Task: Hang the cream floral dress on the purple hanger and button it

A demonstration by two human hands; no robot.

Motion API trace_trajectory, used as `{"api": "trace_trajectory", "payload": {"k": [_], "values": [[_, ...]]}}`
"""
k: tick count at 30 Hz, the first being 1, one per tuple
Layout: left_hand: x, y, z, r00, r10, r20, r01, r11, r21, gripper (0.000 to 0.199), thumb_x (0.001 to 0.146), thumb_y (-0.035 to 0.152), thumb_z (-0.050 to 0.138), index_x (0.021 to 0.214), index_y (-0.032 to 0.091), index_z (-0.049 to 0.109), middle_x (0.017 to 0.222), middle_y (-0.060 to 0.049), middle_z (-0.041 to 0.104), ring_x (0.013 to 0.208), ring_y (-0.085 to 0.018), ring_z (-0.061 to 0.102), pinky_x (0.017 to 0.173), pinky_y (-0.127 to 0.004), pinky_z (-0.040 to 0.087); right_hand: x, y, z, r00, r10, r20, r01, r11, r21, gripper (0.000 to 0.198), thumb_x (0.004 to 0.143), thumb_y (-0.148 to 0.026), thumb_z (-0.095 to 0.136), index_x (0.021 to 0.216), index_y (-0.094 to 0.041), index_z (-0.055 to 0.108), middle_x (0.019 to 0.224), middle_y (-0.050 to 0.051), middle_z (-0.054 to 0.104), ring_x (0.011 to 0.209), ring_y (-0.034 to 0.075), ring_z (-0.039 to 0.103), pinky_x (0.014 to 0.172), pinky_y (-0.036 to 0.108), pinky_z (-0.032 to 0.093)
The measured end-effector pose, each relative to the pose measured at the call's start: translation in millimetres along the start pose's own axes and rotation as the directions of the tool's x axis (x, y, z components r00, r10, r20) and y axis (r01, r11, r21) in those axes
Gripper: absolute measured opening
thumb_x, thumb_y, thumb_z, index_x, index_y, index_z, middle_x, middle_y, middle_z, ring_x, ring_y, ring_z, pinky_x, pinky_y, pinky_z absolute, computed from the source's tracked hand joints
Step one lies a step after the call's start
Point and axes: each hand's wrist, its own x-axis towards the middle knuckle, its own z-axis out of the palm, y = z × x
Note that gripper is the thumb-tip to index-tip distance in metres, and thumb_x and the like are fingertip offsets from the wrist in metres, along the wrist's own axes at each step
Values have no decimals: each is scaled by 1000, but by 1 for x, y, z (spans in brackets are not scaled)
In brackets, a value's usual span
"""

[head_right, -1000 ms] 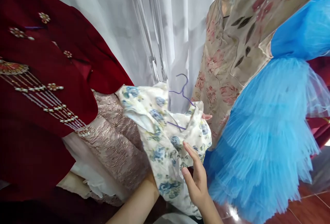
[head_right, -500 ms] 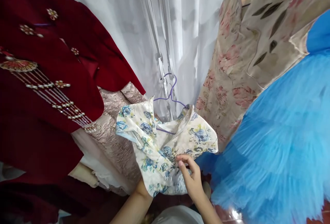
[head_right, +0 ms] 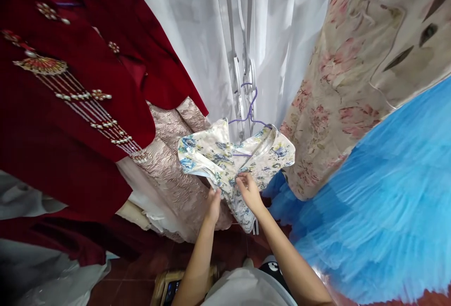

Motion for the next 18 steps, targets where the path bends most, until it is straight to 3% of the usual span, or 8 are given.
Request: {"api": "trace_trajectory", "payload": {"k": [2,5,10,12,14,16,17,18], "values": [[-2,0,6,998,58,-29,-55,993,101,65,71,58,82,121,18,68,131,-14,68,130,-33,59,114,-43,43,2,3,7,1000,-6,-18,5,998,-68,38,89,-57,62,94,-20,60,87,8,72,83,25,67,77,36,51],[-1,-4,12,993,91,-71,-80,987,136,54,77,53,78,116,16,70,125,-14,71,124,-33,63,111,-44,46,4,1,5,998,-18,-52,12,994,-106,37,91,-57,58,81,-21,57,67,2,63,63,19,57,63,31,44],[0,-13,6,977,163,-137,-137,973,184,55,81,55,73,121,17,65,129,-13,69,126,-33,62,109,-42,48,0,-13,-11,996,-14,83,22,996,-92,36,91,-51,57,73,-21,62,66,3,66,61,19,57,62,31,43],[-4,-16,2,920,325,-218,-257,922,290,50,90,51,65,129,21,57,136,-14,63,130,-31,59,110,-42,46,-5,-18,-14,995,45,92,-45,999,-5,32,88,-49,59,74,-21,65,67,4,69,61,19,57,60,31,43],[-11,-19,0,797,547,-257,-403,798,447,40,96,43,58,130,23,52,141,-15,56,135,-29,53,113,-45,43,-11,-21,-13,989,137,61,-144,980,141,27,83,-46,60,71,-21,65,64,3,68,55,18,52,54,30,40],[-19,-23,2,703,695,-152,-516,645,563,23,97,34,56,118,25,55,133,-15,58,131,-29,54,112,-49,43,-19,-21,-12,970,239,41,-241,928,283,24,77,-42,62,66,-21,64,61,3,67,50,16,46,49,29,34],[-22,-26,5,704,708,-60,-556,601,575,17,96,31,57,111,25,58,124,-14,61,126,-30,57,109,-50,45,-24,-21,-11,957,286,42,-282,896,342,23,74,-41,63,64,-20,63,61,3,67,48,15,44,47,28,31],[-25,-29,8,734,678,33,-576,596,560,13,95,29,58,107,25,60,116,-13,63,119,-30,60,106,-51,47,-29,-21,-10,945,323,50,-316,866,388,23,73,-40,64,63,-20,64,59,3,66,47,14,42,46,27,29]]}}
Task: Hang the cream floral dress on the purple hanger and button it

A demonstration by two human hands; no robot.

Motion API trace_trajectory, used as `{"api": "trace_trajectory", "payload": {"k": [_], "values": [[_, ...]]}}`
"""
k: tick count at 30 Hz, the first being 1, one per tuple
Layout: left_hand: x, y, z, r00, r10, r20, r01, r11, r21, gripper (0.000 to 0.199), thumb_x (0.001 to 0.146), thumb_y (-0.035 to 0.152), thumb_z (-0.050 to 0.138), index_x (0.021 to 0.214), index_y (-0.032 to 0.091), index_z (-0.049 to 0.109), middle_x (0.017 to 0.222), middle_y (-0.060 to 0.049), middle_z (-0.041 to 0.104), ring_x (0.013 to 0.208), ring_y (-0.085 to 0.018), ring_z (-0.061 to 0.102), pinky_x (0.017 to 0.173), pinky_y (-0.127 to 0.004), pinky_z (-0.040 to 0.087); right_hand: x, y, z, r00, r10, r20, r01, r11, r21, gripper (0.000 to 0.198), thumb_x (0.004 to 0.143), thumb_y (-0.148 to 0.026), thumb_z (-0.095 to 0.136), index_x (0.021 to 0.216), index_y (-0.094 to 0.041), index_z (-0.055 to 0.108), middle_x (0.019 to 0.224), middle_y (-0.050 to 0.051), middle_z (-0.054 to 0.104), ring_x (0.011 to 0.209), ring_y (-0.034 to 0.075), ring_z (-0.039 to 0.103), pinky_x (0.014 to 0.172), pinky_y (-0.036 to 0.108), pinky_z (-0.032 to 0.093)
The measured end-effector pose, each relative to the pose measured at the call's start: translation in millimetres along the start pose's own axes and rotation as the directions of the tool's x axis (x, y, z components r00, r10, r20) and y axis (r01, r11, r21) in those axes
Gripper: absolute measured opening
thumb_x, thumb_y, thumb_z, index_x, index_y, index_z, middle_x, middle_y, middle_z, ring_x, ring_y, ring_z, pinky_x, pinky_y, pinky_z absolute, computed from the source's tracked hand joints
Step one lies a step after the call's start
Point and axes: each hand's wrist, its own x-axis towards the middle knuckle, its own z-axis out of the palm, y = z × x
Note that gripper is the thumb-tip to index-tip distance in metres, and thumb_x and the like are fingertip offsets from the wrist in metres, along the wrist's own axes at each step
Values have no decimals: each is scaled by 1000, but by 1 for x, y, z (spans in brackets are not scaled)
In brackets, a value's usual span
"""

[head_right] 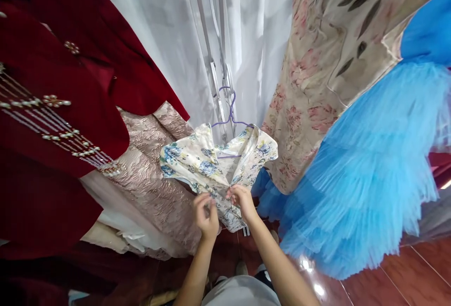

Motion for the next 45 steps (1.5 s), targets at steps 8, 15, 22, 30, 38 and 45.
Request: {"api": "trace_trajectory", "payload": {"k": [8,15,22,30,38,45], "values": [[-11,9,31,907,-189,375,231,970,-69,10,90,29,58,97,26,64,94,-7,65,90,-26,64,86,-40,53,-40,-4,0,1000,8,15,-7,995,-104,30,76,-46,68,63,-20,70,36,-3,45,35,12,31,43,28,18],[-1,31,35,872,-86,482,114,993,-29,15,92,23,52,80,22,60,79,-4,63,76,-19,61,72,-30,47,-17,-83,8,990,-139,-34,135,986,-100,24,71,-42,73,60,-21,71,36,-2,47,34,12,34,42,30,26],[-5,34,36,840,-47,540,-34,990,138,22,92,20,53,71,20,52,70,0,59,67,-14,57,65,-24,41,36,-167,35,946,-319,62,324,942,-92,27,69,-35,72,49,-18,67,38,1,54,35,8,28,40,28,16],[39,45,14,828,120,548,-130,991,-20,9,96,24,57,98,24,65,98,-7,69,92,-24,67,78,-36,54,37,-180,36,914,-397,87,404,911,-82,18,72,-29,64,63,-16,73,40,-1,56,35,9,34,40,25,19],[204,128,27,689,415,594,-555,829,66,23,103,25,49,117,19,65,108,-8,69,84,-16,64,76,-30,52,18,-173,31,902,-414,120,430,882,-193,23,77,-35,64,66,-16,71,39,-3,54,35,10,37,42,25,26],[237,134,38,632,553,543,-683,728,54,25,104,21,45,89,16,65,82,-4,64,75,-14,59,68,-27,45,37,-136,29,888,-453,80,455,840,-294,23,79,-34,61,63,-18,66,40,-3,53,39,13,45,49,26,35]]}}
